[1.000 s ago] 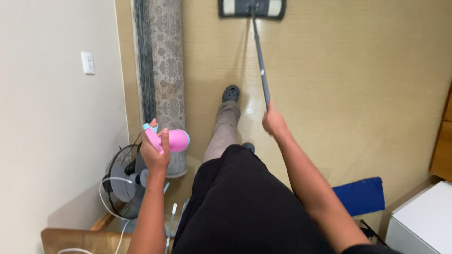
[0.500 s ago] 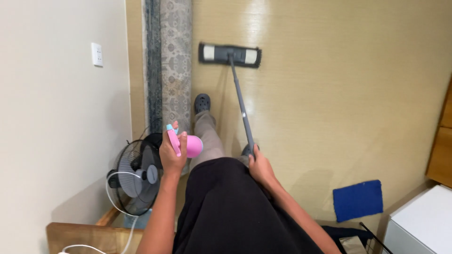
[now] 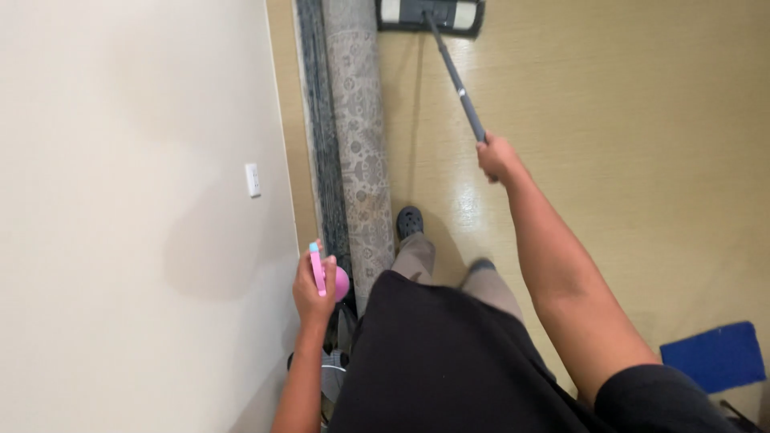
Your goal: Mopping the floor using a spray bottle and a flat mop.
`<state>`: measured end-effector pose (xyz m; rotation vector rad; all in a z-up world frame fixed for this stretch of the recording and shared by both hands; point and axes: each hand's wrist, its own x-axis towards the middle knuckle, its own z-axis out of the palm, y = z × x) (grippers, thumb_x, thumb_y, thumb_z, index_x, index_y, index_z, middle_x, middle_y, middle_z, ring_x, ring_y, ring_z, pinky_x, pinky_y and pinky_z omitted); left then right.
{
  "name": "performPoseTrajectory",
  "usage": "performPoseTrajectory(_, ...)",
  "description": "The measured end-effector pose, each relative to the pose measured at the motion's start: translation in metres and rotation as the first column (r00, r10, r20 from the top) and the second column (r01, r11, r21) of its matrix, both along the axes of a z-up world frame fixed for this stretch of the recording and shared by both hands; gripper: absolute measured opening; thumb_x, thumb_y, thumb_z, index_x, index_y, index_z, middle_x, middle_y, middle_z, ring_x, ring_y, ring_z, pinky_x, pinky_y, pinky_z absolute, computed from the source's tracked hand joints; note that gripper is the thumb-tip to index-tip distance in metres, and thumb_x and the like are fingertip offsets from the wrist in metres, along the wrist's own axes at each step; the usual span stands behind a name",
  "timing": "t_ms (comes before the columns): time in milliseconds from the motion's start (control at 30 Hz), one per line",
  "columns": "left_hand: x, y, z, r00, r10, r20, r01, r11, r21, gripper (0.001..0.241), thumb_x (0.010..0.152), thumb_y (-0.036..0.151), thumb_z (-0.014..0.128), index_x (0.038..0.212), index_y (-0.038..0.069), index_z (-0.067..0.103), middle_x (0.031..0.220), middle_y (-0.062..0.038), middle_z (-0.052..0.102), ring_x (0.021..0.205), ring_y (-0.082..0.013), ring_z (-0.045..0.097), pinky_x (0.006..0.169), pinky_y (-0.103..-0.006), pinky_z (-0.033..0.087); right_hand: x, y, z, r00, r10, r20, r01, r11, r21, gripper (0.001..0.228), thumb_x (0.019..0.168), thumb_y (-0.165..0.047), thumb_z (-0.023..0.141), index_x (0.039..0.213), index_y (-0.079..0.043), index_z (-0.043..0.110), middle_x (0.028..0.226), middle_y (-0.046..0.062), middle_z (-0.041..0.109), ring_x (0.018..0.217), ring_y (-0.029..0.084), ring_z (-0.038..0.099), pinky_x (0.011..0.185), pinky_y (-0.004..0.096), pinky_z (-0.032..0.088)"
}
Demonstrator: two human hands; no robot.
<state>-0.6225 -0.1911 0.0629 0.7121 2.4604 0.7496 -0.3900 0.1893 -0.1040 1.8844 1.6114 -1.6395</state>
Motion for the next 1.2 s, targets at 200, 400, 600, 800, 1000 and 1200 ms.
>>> performPoseTrajectory(200,-0.054,0.083,-0.007,0.987,-0.162,-0.023,0.163,0.961,0.223,0.045,0.098,0.031,0.070,0.134,0.006,0.062,0.105,-0.013,0.076,0.097,-0.0283,0.076,0.087,-0.0398,0.056,0.050,-0.104,0.081,0.974,0.100,0.202,-0.085,0.993,-0.084,0.060,0.103,-0.033,0.049,0.160,-0.020,0.034,0.070,0.018,0.065,0.049,0.028,0.060,0.047,0.043,0.051)
performPoseTrajectory(400,-0.062,0.174,-0.002,0.962,-0.246,0.123,0.211,0.947,0.241,0.043,0.097,0.032,0.068,0.130,0.006,0.061,0.116,-0.011,0.075,0.092,-0.0230,0.077,0.081,-0.0369,0.058,0.098,-0.133,-0.044,0.994,0.094,0.047,-0.101,0.982,0.160,0.057,0.101,-0.033,0.055,0.156,-0.022,0.044,0.080,0.013,0.073,0.065,0.022,0.069,0.060,0.039,0.053)
performPoseTrajectory(600,-0.064,0.267,-0.024,0.930,-0.287,0.231,0.246,0.950,0.190,0.046,0.098,0.032,0.067,0.137,0.009,0.061,0.105,-0.009,0.077,0.094,-0.0212,0.077,0.084,-0.0351,0.058,-0.042,0.059,0.038,0.987,0.000,0.164,0.009,0.999,-0.050,0.053,0.103,-0.030,0.045,0.156,-0.021,0.043,0.084,0.022,0.068,0.061,0.034,0.065,0.057,0.046,0.054)
performPoseTrajectory(800,-0.082,0.376,-0.011,0.930,-0.321,0.177,0.274,0.929,0.248,0.047,0.100,0.031,0.065,0.140,0.006,0.058,0.120,-0.014,0.071,0.109,-0.0247,0.073,0.090,-0.0356,0.058,-0.094,0.272,-0.023,0.963,0.060,0.263,-0.079,0.995,0.065,0.040,0.107,-0.033,0.048,0.140,-0.015,0.060,0.090,0.015,0.070,0.064,0.023,0.066,0.060,0.041,0.057)
performPoseTrajectory(1000,-0.101,0.475,0.015,0.919,-0.238,0.315,0.120,0.929,0.349,0.045,0.104,0.031,0.061,0.139,0.003,0.058,0.126,-0.013,0.071,0.111,-0.0218,0.071,0.098,-0.0334,0.054,-0.145,0.385,0.039,0.978,0.010,0.208,-0.015,1.000,0.020,0.035,0.108,-0.030,0.051,0.136,-0.015,0.065,0.085,0.009,0.065,0.063,0.016,0.057,0.057,0.035,0.052)
performPoseTrajectory(1200,-0.142,0.578,-0.010,0.936,-0.324,0.137,0.205,0.819,0.535,0.025,0.108,0.024,0.059,0.122,0.004,0.066,0.121,-0.013,0.075,0.094,-0.0190,0.069,0.086,-0.0341,0.055,-0.127,0.325,0.078,0.982,0.099,0.160,-0.086,0.993,-0.083,0.037,0.109,-0.029,0.042,0.136,-0.008,0.057,0.073,0.007,0.058,0.057,0.017,0.052,0.050,0.037,0.048)
